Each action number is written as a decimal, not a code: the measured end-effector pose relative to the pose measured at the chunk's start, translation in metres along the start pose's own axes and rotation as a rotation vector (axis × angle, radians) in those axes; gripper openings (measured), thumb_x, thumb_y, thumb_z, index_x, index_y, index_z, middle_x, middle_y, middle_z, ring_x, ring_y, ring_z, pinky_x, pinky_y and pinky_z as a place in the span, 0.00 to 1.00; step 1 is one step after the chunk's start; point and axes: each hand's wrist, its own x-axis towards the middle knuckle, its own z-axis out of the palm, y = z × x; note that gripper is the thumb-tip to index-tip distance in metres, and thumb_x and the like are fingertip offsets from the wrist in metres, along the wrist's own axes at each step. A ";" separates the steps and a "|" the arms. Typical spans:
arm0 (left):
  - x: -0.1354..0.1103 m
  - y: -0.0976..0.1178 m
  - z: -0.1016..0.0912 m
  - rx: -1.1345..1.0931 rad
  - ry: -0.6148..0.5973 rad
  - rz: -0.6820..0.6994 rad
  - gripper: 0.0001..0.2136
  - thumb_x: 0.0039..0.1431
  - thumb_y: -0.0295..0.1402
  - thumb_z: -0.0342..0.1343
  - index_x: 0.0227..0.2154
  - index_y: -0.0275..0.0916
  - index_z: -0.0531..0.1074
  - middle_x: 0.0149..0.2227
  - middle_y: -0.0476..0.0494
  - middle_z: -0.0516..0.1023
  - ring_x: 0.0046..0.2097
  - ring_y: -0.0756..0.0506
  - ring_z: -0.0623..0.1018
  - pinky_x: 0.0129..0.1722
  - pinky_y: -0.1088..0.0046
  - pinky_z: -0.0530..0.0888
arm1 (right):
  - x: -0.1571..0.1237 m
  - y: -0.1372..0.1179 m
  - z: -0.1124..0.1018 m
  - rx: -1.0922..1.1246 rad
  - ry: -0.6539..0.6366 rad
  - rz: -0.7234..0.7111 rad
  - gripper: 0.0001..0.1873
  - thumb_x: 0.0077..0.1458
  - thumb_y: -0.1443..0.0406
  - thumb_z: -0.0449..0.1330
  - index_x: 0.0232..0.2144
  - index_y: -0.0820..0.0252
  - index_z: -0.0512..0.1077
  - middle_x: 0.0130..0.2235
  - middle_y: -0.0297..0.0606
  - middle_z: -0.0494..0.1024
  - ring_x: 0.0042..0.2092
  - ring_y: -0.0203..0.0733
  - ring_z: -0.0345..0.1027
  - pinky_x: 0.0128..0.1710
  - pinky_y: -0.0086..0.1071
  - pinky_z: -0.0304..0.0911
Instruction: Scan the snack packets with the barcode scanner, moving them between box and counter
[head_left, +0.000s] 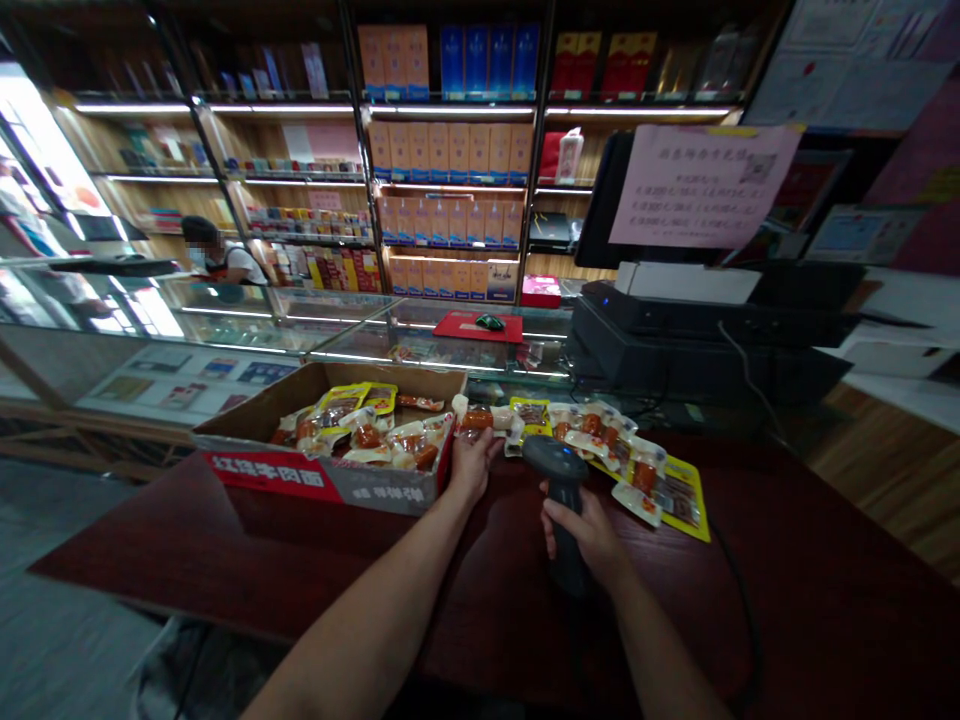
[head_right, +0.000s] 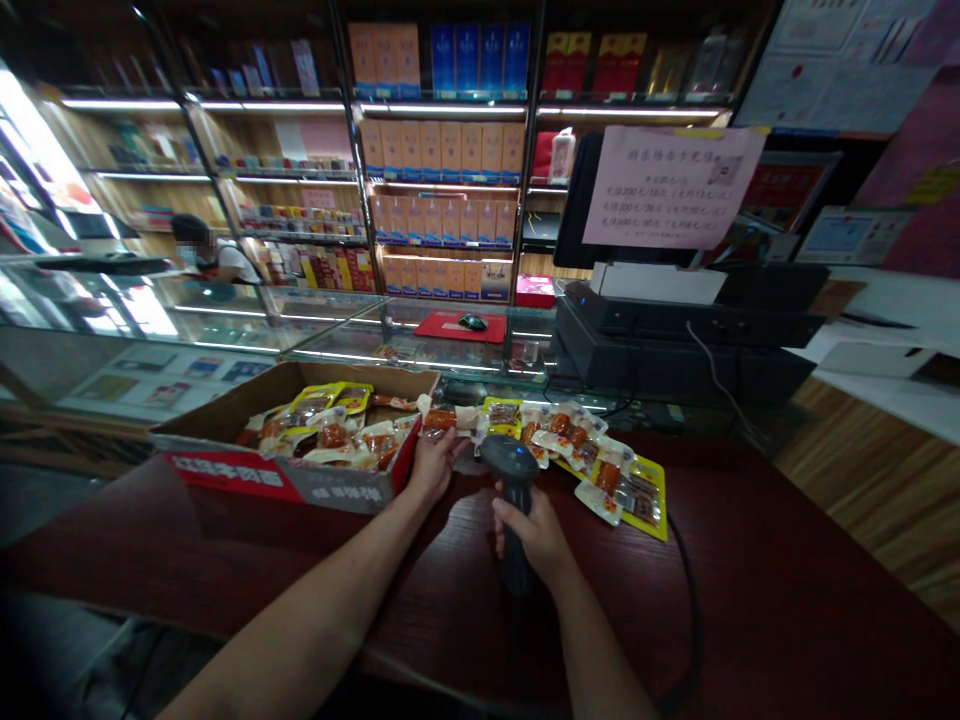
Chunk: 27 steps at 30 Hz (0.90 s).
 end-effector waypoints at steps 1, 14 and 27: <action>0.000 0.000 0.000 -0.002 0.008 0.008 0.18 0.37 0.34 0.67 0.32 0.37 0.71 0.33 0.47 0.77 0.36 0.48 0.76 0.41 0.65 0.72 | 0.000 0.000 0.000 -0.002 -0.001 -0.002 0.22 0.43 0.53 0.64 0.36 0.60 0.63 0.18 0.25 0.70 0.15 0.34 0.63 0.14 0.27 0.60; 0.006 -0.009 -0.005 -0.042 0.000 0.019 0.20 0.38 0.34 0.67 0.38 0.37 0.70 0.39 0.41 0.77 0.44 0.41 0.76 0.48 0.56 0.70 | 0.002 0.004 0.000 0.027 -0.017 -0.017 0.21 0.44 0.54 0.63 0.35 0.59 0.63 0.17 0.25 0.69 0.14 0.34 0.63 0.13 0.26 0.60; -0.013 0.003 0.015 0.188 -0.076 -0.124 0.21 0.36 0.38 0.66 0.32 0.36 0.66 0.26 0.50 0.74 0.24 0.52 0.73 0.28 0.72 0.73 | -0.001 -0.011 0.003 0.138 0.068 -0.072 0.23 0.43 0.56 0.64 0.39 0.62 0.64 0.17 0.25 0.70 0.14 0.33 0.61 0.13 0.26 0.60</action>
